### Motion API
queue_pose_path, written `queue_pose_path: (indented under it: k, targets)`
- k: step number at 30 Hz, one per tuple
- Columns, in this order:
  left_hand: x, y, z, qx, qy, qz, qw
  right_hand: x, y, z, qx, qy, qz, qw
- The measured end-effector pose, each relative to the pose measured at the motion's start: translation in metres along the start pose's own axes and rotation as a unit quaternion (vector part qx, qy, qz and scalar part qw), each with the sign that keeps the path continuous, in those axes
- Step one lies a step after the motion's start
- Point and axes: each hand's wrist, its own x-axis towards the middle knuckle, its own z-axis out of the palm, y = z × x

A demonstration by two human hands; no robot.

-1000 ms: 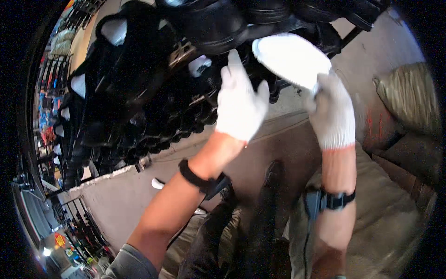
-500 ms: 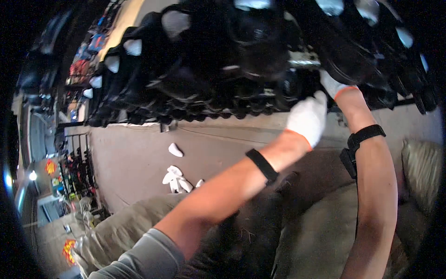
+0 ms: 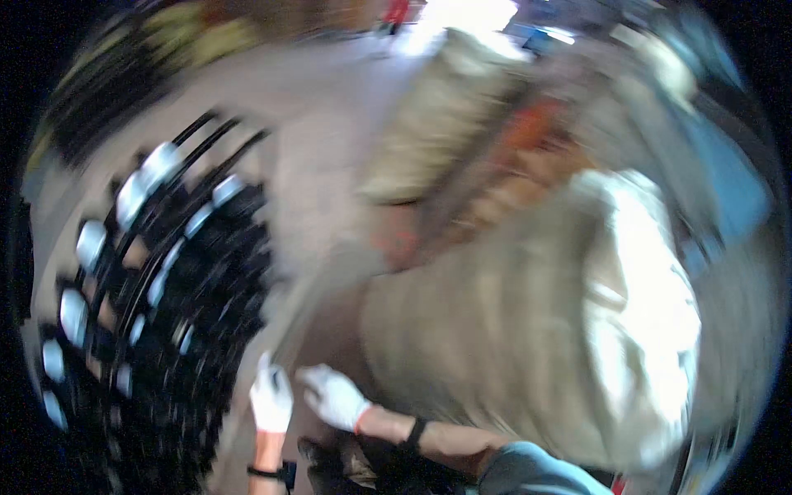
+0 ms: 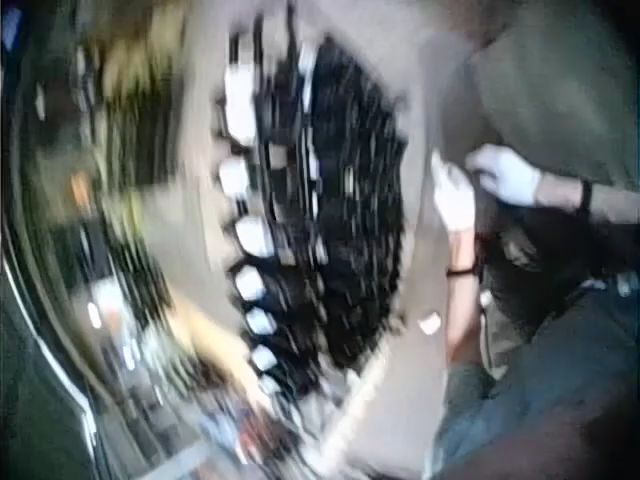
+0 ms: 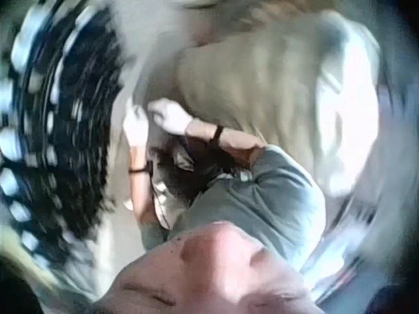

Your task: Placing white foam insoles into black shoes on a manufacturing rack.

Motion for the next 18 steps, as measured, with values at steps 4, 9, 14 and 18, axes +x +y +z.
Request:
queue_pose_path:
  k: [4, 9, 14, 18]
  targets:
    - [0.050, 0.211, -0.030, -0.111, -0.059, 0.150, 0.981, -0.114, -0.134, -0.220, 0.079, -0.038, 0.104, 0.991]
    - [0.059, 0.476, -0.043, -0.227, -0.086, 0.497, 0.833, -0.234, -0.275, -0.433, -0.106, 0.295, 0.156, 0.937]
    - [0.031, 0.655, 0.044, -0.171, -0.195, 0.611, 0.748, -0.305, -0.197, -0.581, -0.283, 0.451, 0.311, 0.787]
    - [0.032, 0.721, 0.162, 0.097, -0.303, 0.567, 0.759, -0.324, -0.055, -0.621, -0.258, 0.320, 0.480, 0.775]
